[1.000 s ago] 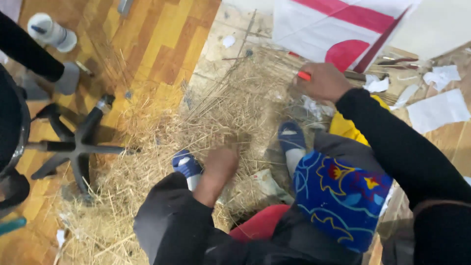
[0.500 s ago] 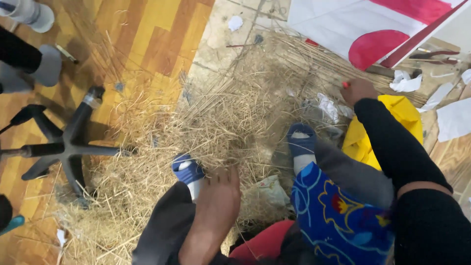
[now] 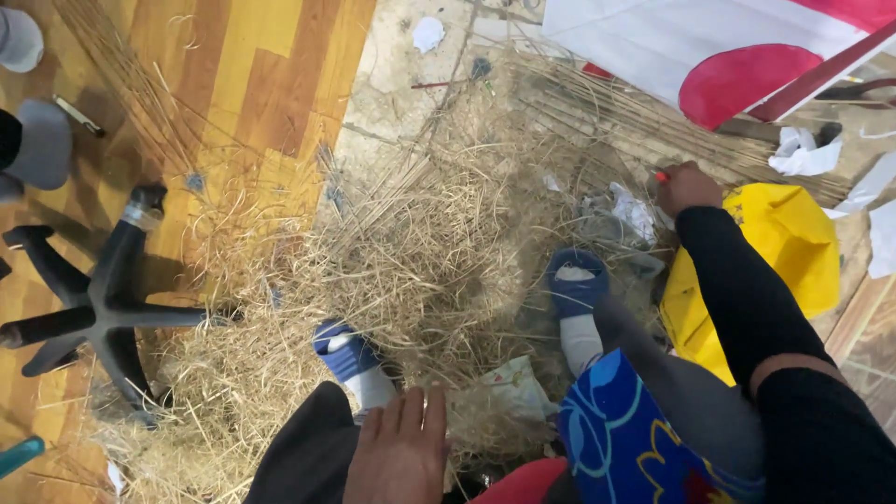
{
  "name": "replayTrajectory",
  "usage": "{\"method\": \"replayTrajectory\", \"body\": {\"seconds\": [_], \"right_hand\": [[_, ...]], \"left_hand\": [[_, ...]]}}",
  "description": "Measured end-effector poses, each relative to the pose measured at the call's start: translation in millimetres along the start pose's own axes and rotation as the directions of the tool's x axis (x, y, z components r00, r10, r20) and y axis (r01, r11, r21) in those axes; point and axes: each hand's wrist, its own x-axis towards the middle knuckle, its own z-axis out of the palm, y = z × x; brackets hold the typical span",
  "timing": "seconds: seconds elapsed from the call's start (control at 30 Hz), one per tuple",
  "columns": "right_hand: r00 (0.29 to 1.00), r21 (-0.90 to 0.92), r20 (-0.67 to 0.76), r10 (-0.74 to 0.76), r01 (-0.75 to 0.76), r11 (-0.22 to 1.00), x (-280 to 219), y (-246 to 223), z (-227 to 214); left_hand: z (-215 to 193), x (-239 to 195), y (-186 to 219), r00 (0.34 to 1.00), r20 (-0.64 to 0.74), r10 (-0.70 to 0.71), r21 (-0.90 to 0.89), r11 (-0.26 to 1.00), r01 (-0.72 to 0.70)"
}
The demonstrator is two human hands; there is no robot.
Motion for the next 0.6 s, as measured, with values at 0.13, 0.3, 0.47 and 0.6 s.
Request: {"method": "replayTrajectory", "body": {"seconds": [0.13,0.3,0.47,0.6], "right_hand": [[0.999,0.014,-0.034,0.009,-0.008,1.0,14,-1,14],[0.996,0.021,-0.081,0.047,-0.046,0.999,17,-3,37],[0.995,0.016,0.062,0.078,-0.08,0.997,-4,-28,7],[0.994,0.111,0.086,0.068,-0.078,0.991,-13,-23,-6]], "left_hand": [[26,5,-9,0.991,0.133,-0.007,-0.006,1.0,0.008],[18,14,-5,0.991,0.129,-0.04,0.009,0.999,0.04],[6,19,4,1.0,0.012,0.015,-0.012,1.0,-0.014],[-5,22,10,0.999,-0.036,0.034,0.051,0.998,-0.032]]}}
